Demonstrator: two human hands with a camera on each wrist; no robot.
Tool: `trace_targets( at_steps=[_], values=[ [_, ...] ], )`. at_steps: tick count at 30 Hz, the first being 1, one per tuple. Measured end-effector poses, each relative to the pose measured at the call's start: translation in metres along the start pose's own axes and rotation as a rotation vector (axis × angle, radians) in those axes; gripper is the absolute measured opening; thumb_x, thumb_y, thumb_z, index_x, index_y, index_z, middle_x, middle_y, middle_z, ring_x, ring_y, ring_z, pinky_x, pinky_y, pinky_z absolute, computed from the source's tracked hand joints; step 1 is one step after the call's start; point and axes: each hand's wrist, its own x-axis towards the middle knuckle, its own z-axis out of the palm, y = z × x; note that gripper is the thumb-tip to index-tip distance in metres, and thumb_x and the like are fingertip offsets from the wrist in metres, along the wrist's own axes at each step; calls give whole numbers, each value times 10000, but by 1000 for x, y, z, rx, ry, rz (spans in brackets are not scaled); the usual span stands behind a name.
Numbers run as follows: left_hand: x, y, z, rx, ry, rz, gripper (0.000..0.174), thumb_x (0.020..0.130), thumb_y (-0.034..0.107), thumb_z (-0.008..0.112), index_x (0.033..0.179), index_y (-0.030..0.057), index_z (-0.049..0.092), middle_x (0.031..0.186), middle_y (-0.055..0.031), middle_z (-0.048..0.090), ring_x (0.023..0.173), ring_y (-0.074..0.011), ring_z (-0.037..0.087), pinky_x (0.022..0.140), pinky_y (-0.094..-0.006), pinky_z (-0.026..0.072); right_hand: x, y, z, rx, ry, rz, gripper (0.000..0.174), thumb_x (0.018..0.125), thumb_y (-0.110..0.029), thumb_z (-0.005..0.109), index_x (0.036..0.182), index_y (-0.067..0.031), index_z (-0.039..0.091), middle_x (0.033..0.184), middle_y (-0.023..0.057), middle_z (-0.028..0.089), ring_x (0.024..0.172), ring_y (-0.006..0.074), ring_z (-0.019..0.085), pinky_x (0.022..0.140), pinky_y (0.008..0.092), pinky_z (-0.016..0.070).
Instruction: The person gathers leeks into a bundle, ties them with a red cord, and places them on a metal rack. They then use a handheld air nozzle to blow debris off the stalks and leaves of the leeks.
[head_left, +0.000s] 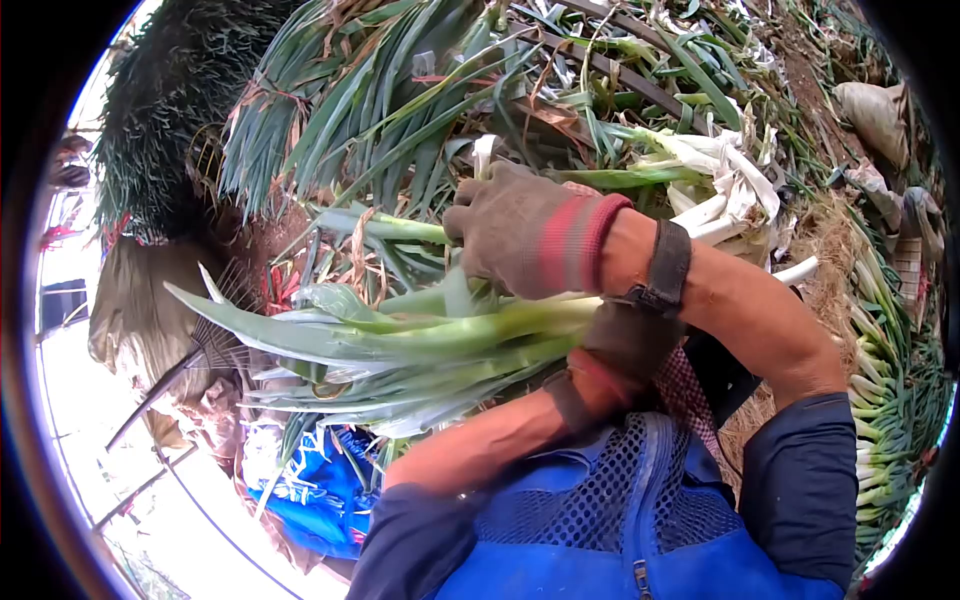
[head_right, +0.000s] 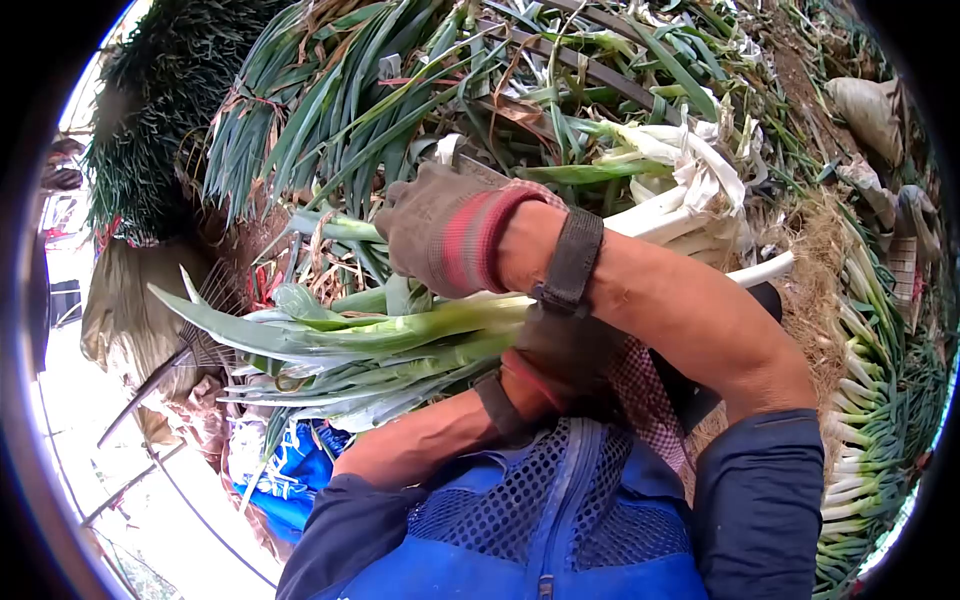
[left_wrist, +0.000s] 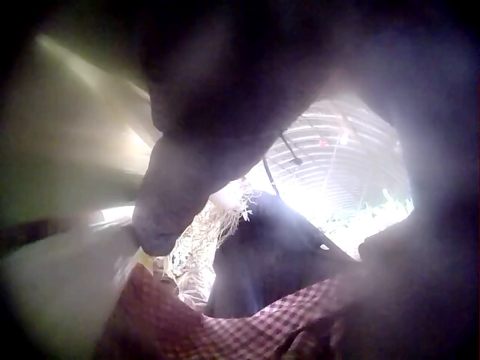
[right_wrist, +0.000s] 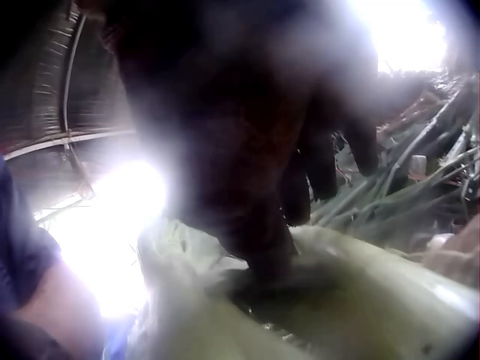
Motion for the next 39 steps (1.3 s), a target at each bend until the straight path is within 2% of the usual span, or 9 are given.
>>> trace_targets(
  at_steps=[9,10,18,20,23,25,28,33,39],
  values=[
    [8,-31,59,-109,201,133,383,1045,267,591,1386,101,647,1336,-112,709,1206,-314,686,1035,-431,556,6,-11,19,79,-10,88,444,958,-289,710,1399,-253,673,1510,71,595,1324,308,616,1042,504,527],
    [5,-28,58,-112,179,138,382,1043,263,589,1385,103,644,1336,-120,707,1218,-323,676,1042,-443,549,0,-12,22,-19,207,-35,280,967,-246,707,1234,-224,790,1260,103,706,1179,318,717,888,434,607],
    [9,9,8,546,237,229,377,1026,231,576,1381,116,622,1331,-182,690,1315,-396,594,1099,-538,492,-46,7,-31,-58,-36,211,182,827,-60,660,928,-111,802,967,114,732,826,331,738,698,452,603],
    [12,7,8,676,371,244,387,1006,215,575,1381,124,614,1337,-245,664,1341,-460,549,1098,-602,457,-109,75,-23,-89,813,-64,185,914,-61,673,1085,-60,745,929,106,710,791,307,703,694,434,584],
    [14,-1,6,718,454,259,408,1005,214,574,1402,120,589,1371,-373,587,1333,-502,546,1086,-635,450,-256,180,-62,-226,744,412,305,1045,-216,686,1295,-42,688,1092,164,752,941,286,737,851,362,578],
    [13,-2,2,707,448,249,414,1009,199,568,1415,119,582,1380,-364,584,1304,-510,568,1072,-638,462,-300,213,-82,-526,753,1251,404,1049,-260,694,1398,-58,661,1250,192,741,1097,274,740,967,349,569],
    [14,-4,3,718,473,268,424,1010,199,571,1424,108,574,1385,-368,575,1282,-521,580,1053,-642,474,-300,193,-72,-460,783,1331,468,1043,-274,704,1452,-58,632,1355,189,711,1205,274,717,1026,362,566],
    [25,-1,20,746,466,267,417,1017,218,572,1414,92,587,1388,-354,581,1274,-530,577,1062,-631,465,-147,121,-28,-154,705,213,455,931,-148,789,1360,-34,687,1349,180,705,1171,290,722,983,383,600],
    [46,-6,82,468,340,151,385,1037,233,528,1357,63,658,1327,-241,680,1297,-393,633,1097,-569,464,46,11,-26,149,189,112,666,859,-129,751,1504,-163,593,1531,159,581,1267,338,676,1006,455,602]
  ],
)
